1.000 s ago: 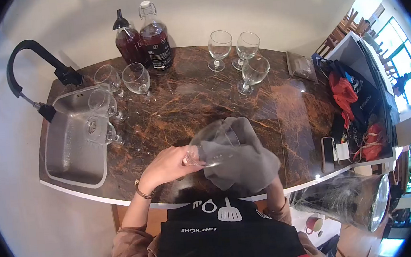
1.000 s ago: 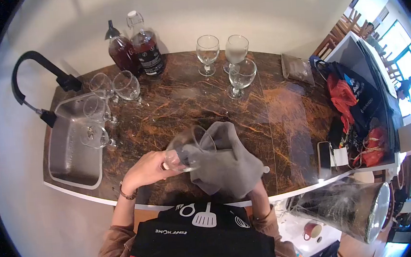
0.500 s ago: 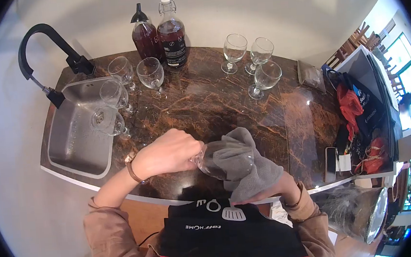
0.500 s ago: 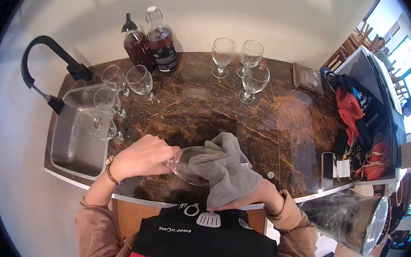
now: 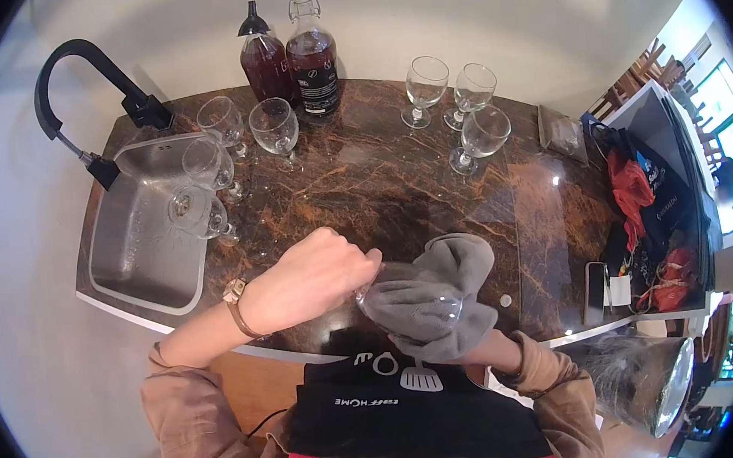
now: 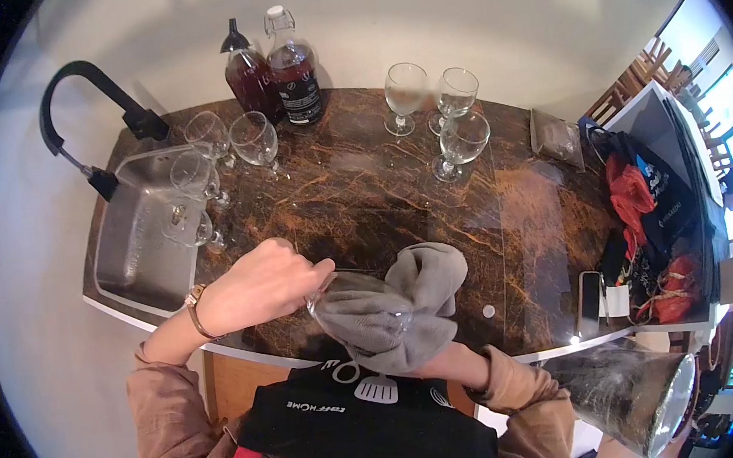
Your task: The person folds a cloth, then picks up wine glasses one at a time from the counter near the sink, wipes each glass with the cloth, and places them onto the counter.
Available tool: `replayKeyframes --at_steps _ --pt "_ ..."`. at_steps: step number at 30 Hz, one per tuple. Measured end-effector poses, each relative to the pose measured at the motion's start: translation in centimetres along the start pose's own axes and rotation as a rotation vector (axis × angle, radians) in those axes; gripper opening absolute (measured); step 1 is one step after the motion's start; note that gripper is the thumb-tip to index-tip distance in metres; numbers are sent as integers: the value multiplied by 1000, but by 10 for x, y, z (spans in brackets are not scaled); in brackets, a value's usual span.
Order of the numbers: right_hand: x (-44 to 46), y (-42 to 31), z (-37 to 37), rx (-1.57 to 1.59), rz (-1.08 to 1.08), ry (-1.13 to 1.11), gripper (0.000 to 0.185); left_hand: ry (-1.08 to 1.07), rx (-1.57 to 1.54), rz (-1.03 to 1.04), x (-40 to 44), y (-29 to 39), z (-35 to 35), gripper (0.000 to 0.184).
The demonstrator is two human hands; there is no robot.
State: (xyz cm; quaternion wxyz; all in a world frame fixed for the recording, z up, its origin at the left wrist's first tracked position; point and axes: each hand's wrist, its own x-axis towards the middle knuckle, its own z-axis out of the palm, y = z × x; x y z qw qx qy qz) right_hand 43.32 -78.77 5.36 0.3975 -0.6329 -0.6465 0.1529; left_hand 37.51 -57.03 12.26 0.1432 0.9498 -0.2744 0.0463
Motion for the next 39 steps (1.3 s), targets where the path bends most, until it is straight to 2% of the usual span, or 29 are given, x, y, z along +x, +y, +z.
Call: replayKeyframes --at_steps 2,4,6,7,9,10,11,13,14,15,16,17,18,19,21,22,24,25,26,27,28,30,33,34,35,36,37,38,39 --pt "-7 -6 -10 376 274 6 38 -15 1 -52 1 -2 1 17" --pt "-8 -9 -15 399 340 35 35 -33 -6 -96 5 -4 5 16" --pt "-6 -7 -19 419 394 120 30 -139 37 -133 12 -8 8 33" --pt "-5 -8 -17 415 395 126 30 -138 39 -126 12 -6 5 33" --pt "-8 -9 -11 356 332 209 31 206 28 -289 6 3 -9 74" --pt "-14 -7 -4 355 332 216 31 174 -109 -399 -1 3 -17 95" --pt "-21 -1 6 307 339 248 28 401 -351 -348 -13 -2 -15 97" --pt "-20 8 14 259 345 297 26 1085 -1033 -633 -16 11 24 96" --pt "-17 10 16 51 278 319 26 1115 -1222 -740 -13 16 47 89" --pt "-15 12 21 -156 211 334 27 986 -1540 -694 -10 22 69 76" --pt "-18 22 36 -155 216 339 27 890 -1924 -750 -3 26 81 65" --pt "-25 35 61 671 535 527 29 786 -2117 -596 4 29 84 53" --pt "-27 40 76 1523 816 670 31 813 -2030 -614 15 31 82 47" --pt "-17 27 68 1521 815 683 31 838 -1944 -626 23 32 80 40" --pt "5 2 45 -278 246 320 37 844 -1914 -602 26 30 84 36" --pt "7 -1 48 -286 253 334 37 862 -1878 -579 27 27 85 31" --pt "11 -7 58 55 276 490 38 835 -1847 -473 25 21 87 31" --pt "16 -14 61 49 279 504 38 825 -1812 -376 22 16 87 31" --pt "22 -26 61 452 479 609 38 810 -1814 -369 19 9 88 31" --pt "29 -35 64 868 669 699 37 766 -1848 -195 14 1 88 30" --pt "35 -41 66 869 668 717 37 715 -1875 -22 9 -8 87 30" --pt "45 -48 72 1672 777 860 38 581 -1888 44 -2 -27 83 32" --pt "64 -49 96 1748 813 968 41 394 -1805 83 -25 -48 73 31" --pt "68 -47 108 1553 822 942 40 444 -1705 -128 -33 -48 67 33" --pt "72 -40 124 1554 815 962 40 488 -1593 -332 -42 -48 63 35" --pt "79 -33 139 989 707 917 39 546 -1698 -492 -52 -45 62 32" --pt "85 -31 153 438 590 829 39 525 -1701 -489 -58 -41 63 32" --pt "89 -30 164 56 461 793 40 572 -1734 -631 -63 -36 65 30" --pt "96 -35 169 52 473 805 40 620 -1761 -774 -70 -34 67 29"
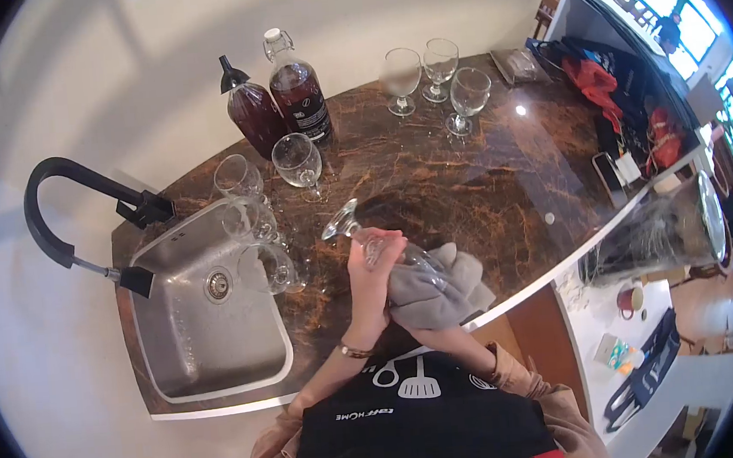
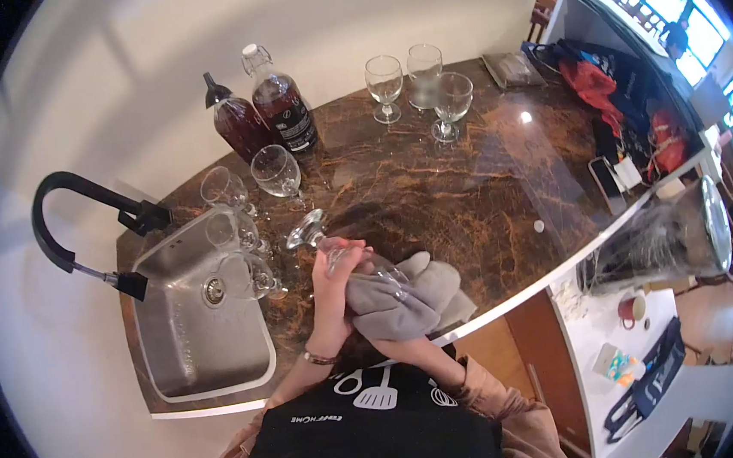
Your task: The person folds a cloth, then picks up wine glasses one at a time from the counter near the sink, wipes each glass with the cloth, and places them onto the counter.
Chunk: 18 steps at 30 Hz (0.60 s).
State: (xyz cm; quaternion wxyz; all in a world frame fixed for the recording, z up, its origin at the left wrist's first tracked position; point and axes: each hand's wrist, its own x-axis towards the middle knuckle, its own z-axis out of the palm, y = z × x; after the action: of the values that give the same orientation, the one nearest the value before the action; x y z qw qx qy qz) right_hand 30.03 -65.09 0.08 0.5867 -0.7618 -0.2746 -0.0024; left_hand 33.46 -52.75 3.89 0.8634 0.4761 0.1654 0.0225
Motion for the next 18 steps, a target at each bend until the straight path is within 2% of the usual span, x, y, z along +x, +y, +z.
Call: replayKeyframes --at_steps 1,2,3,4,5,6,8,10,11,12,14,16,17,18 --pt "0 -9 7 188 137 -16 41 -30 -152 9 -5 0 -6 33" --pt "2 -19 12 378 268 -26 41 -49 -147 -2 -3 0 -14 33" --pt "4 -35 15 664 557 83 42 -233 -167 98 0 -3 -25 35" --pt "3 -40 17 663 564 108 42 -415 -191 193 1 -6 -35 37" --pt "1 -43 17 1058 691 136 44 -547 -203 194 6 -4 -42 40" --pt "-1 -45 20 1460 797 162 45 -561 -203 175 10 0 -48 40" --pt "-10 -43 33 1486 868 231 42 -744 -48 151 16 7 -58 40" --pt "-15 -35 47 1223 824 317 36 -754 37 169 7 20 -58 38" --pt "-19 -33 55 860 676 278 31 -558 39 60 -3 26 -56 35" --pt "-20 -36 59 859 675 296 31 -360 44 -49 -12 31 -54 32" --pt "-24 -44 63 968 737 311 38 -308 -65 -118 -27 26 -52 26" --pt "-20 -52 61 1077 782 316 44 -256 -25 59 -27 16 -57 22" --pt "-18 -57 60 1132 803 316 48 -380 -78 149 -23 12 -63 24" --pt "-18 -61 60 1190 827 312 51 -385 -76 142 -20 11 -67 24"
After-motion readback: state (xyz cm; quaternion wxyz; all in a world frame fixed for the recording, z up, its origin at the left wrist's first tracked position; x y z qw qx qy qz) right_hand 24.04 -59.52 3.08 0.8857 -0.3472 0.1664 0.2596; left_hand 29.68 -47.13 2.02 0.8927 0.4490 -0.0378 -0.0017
